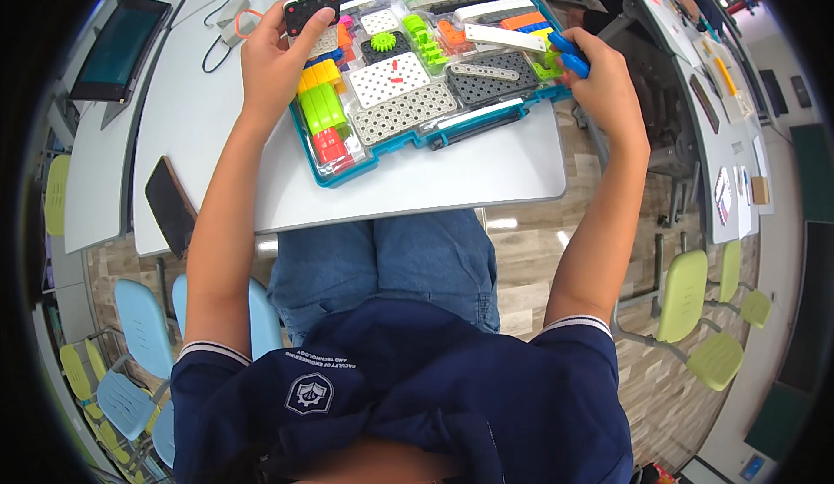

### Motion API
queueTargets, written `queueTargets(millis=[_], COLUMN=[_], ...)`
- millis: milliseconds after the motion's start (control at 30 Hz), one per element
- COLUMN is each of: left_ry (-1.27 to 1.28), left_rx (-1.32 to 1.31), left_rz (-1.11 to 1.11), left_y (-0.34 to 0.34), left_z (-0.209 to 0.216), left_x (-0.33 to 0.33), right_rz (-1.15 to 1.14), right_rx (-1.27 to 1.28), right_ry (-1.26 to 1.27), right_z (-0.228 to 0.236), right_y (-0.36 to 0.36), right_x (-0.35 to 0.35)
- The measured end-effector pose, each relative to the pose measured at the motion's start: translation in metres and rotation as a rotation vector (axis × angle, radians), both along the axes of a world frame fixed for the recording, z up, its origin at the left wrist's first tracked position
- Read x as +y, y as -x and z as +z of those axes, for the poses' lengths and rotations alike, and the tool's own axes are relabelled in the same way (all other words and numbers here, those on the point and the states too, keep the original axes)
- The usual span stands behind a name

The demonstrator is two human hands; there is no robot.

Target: The person assembles a small mechanical structure using colorful plastic knitting boards and pegs from a kit. They repeatedly pick up boards, insert pegs, and connect components by hand, occasionally adjusting the arrangement within the open kit case on the table.

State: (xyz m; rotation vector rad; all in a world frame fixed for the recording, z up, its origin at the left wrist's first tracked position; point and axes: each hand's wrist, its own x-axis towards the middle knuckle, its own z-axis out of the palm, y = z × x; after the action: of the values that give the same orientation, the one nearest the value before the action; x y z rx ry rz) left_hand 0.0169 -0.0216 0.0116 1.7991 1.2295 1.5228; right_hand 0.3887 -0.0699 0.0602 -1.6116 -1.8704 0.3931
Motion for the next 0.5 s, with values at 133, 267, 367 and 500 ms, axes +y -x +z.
queueTargets(millis=[133, 267, 367, 500], left_ry=[-0.013, -0.032, -0.030, -0.064], left_rx=[0.082, 0.034, 0.022, 0.075], left_rz=[0.033, 0.012, -0.006, -0.009], left_y=[0.0021, 0.0004, -0.0006, -0.0017], left_z=[-0.0012, -0.0024, -0.0020, -0.0004], left_x=[0.0030, 0.0026, 0.0010, -0.0003], right_rz=[-0.004, -0.022, 0.002, 0.059], right_rx=[-0.303, -0.382, -0.397, -0.366], right_ry=[-0.176, -0.161, -0.189, -0.226], right_z=[-0.0022, -0.0045, -0.0073, -0.0091], right_y=[0.0025, 0.0053, 0.0075, 0.0034], right_x=[-0.0055, -0.0093, -0.0074, -0.0037])
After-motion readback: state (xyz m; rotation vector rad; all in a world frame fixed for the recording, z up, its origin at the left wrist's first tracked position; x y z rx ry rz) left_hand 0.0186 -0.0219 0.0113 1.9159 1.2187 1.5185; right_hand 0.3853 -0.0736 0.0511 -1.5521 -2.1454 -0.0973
